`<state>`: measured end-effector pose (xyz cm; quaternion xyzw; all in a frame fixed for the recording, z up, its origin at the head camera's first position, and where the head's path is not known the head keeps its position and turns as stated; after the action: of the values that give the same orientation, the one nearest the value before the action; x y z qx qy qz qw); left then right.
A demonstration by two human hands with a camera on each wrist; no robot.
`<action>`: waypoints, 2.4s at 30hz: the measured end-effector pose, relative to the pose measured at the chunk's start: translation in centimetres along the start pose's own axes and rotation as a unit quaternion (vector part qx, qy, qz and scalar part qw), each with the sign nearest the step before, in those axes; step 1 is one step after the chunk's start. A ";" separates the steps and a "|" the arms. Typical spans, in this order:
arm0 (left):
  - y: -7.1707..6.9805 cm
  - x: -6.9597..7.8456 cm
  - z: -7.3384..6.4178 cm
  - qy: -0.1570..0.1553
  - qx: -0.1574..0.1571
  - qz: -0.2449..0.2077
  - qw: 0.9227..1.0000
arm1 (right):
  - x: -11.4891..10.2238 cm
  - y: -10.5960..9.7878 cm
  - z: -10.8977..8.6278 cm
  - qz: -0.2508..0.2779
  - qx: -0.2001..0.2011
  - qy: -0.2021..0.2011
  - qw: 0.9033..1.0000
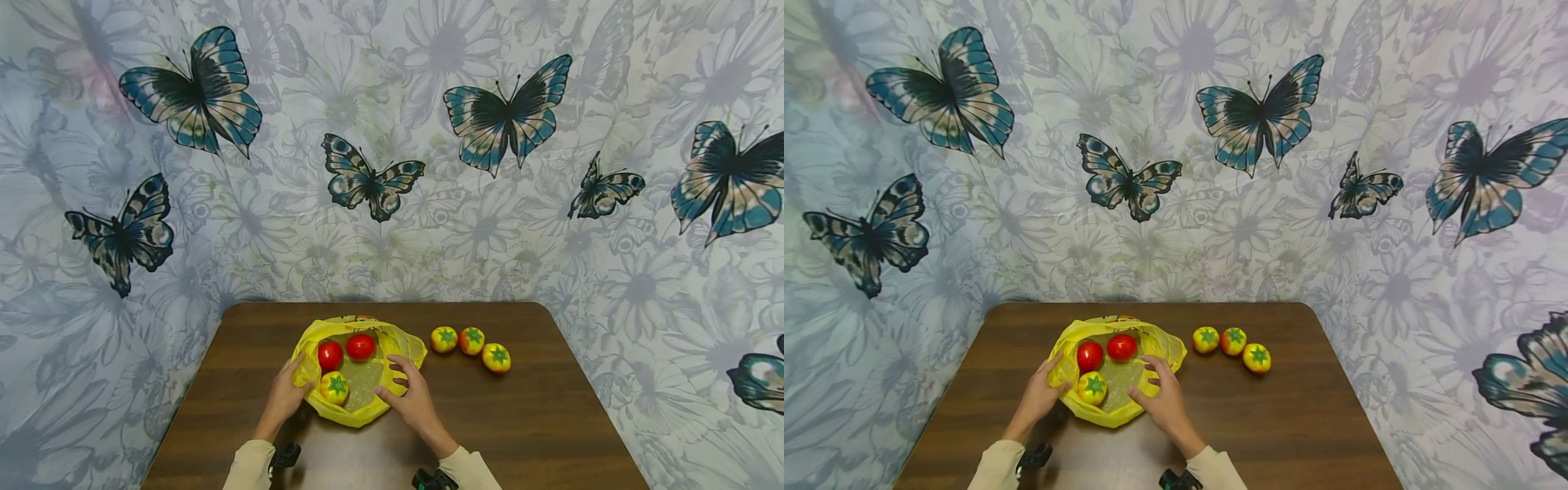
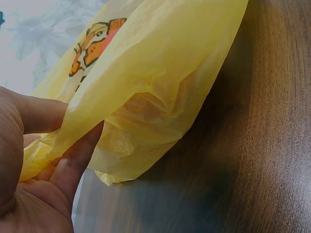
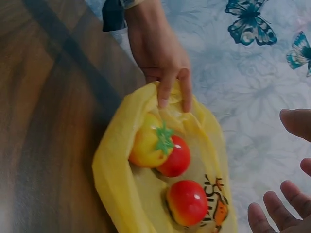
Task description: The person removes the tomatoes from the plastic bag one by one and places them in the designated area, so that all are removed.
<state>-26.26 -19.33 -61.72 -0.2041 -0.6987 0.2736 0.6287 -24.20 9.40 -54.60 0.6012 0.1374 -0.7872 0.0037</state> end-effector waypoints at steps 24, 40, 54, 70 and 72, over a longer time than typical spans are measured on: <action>-0.1 -0.1 0.0 0.000 -0.002 0.004 1.000 | 3.8 6.1 0.3 0.028 -0.054 0.057 0.997; -0.2 0.2 0.1 0.023 0.012 0.009 1.000 | 5.2 9.3 1.3 0.007 -0.064 0.066 0.996; -0.2 0.1 0.0 0.026 0.017 0.004 1.000 | 6.1 11.4 2.9 -0.047 -0.078 0.100 0.991; -0.1 -0.2 -0.3 0.017 0.006 0.009 1.000 | 7.7 12.3 2.7 -0.106 -0.112 0.099 0.983; -0.1 -0.1 -0.3 0.017 0.007 0.008 1.000 | 7.9 12.4 2.7 -0.102 -0.114 0.103 0.983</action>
<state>-25.92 -19.45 -61.74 -0.2098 -0.6848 0.2796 0.6394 -26.83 -1.84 -64.02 0.6574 0.2864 -0.6967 -0.0221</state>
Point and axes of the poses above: each hand's wrist, its own z-axis towards the middle knuckle, its own y-axis out of the palm, x = y × z, the point moved 7 cm from there along z, towards the middle knuckle, and after that the axes turned 5 degrees about z, right-handed, at the moved point
